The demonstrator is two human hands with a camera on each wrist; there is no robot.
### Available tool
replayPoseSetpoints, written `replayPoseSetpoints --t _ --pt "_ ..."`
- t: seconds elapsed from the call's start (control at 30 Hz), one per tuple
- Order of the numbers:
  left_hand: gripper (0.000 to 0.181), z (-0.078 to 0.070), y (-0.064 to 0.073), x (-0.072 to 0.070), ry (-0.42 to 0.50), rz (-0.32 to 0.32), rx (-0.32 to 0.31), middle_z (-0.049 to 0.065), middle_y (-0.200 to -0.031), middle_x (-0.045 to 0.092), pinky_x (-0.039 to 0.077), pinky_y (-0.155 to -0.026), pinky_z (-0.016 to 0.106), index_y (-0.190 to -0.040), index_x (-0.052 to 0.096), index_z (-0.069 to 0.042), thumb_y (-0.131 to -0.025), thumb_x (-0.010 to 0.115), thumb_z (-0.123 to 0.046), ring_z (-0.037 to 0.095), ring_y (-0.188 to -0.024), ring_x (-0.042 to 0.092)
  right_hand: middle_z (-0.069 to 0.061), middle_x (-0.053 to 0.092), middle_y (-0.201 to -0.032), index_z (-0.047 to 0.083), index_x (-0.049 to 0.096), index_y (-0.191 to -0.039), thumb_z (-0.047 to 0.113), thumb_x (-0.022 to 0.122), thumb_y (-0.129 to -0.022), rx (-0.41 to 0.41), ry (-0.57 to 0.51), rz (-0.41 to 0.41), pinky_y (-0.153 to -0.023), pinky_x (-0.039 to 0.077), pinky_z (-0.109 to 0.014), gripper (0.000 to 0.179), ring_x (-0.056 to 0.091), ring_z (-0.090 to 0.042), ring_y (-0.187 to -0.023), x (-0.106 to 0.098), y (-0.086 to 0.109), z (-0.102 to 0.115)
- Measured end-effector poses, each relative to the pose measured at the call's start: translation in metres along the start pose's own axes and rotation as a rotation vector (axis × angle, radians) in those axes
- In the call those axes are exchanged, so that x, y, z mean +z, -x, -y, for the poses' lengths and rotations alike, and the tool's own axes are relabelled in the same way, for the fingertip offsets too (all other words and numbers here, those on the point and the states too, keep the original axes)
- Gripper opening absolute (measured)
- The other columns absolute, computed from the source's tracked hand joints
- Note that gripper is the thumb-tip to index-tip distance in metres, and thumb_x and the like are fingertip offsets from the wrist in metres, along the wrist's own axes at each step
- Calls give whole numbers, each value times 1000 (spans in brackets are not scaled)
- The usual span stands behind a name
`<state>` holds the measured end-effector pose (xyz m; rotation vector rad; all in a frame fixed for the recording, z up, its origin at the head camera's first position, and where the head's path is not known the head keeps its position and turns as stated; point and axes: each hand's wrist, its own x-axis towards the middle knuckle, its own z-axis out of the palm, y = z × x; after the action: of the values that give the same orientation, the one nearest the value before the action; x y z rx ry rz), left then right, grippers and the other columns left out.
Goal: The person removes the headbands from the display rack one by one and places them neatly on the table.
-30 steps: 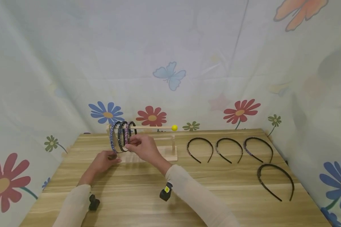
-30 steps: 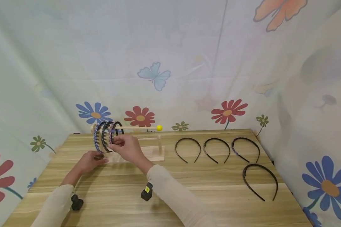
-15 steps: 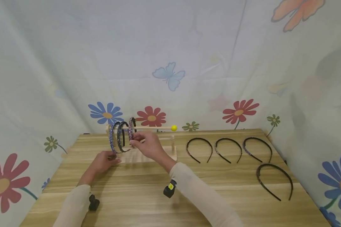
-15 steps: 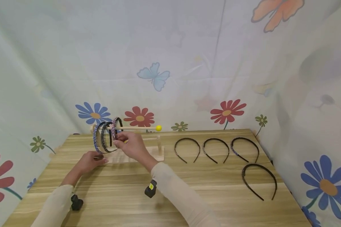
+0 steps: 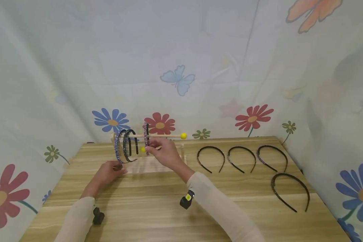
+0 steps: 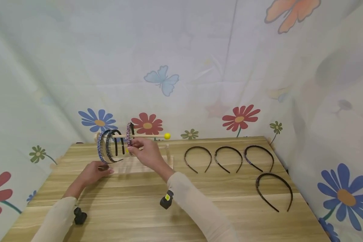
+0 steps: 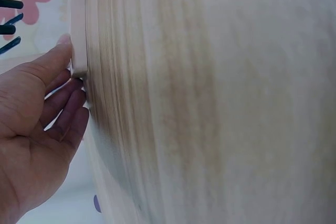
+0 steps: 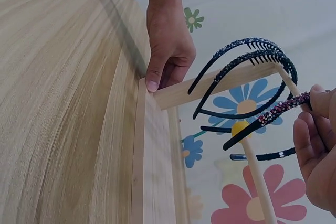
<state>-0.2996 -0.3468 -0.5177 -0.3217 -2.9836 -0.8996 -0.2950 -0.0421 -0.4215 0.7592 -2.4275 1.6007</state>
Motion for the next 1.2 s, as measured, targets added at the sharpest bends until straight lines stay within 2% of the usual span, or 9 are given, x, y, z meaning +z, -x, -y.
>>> replayPoseSetpoints --t 0.27,0.57,0.77,1.0,1.2 --pt "27 1 -2 -2 2 8 0 23 -111 73 56 -91 57 -105 72 1 -95 75 -24 43 -106 69 5 76 -103 14 76 -111 24 75 -95 0 -43 -31 -73 58 -22 19 69 -6 -90 -9 3 -2" --pt "25 5 -5 -1 4 10 -7 20 -109 74 56 -90 56 -103 72 -1 -95 75 -25 42 -105 69 -1 76 -102 9 74 -117 24 73 -97 -46 -70 -37 -79 59 -23 25 72 -15 -92 -24 7 4" --pt "25 6 -4 -1 8 16 -6 20 -109 74 56 -91 56 -103 72 -2 -95 74 -25 42 -106 69 0 77 -101 10 75 -114 26 73 -97 -31 -66 -52 -79 59 -24 24 72 -14 -91 -34 8 7" --pt "31 5 -3 -1 23 30 -22 23 -112 73 56 -92 56 -107 72 1 -95 74 -27 43 -108 68 0 77 -99 8 75 -114 24 74 -96 -69 -41 -78 -77 59 -23 23 72 -9 -86 -45 9 10" --pt "31 6 -3 1 24 30 -12 22 -111 73 56 -91 56 -107 72 1 -95 75 -28 43 -107 69 -3 77 -97 6 75 -112 21 75 -95 -90 -34 -96 -76 60 -24 23 73 -16 -86 -57 10 12"
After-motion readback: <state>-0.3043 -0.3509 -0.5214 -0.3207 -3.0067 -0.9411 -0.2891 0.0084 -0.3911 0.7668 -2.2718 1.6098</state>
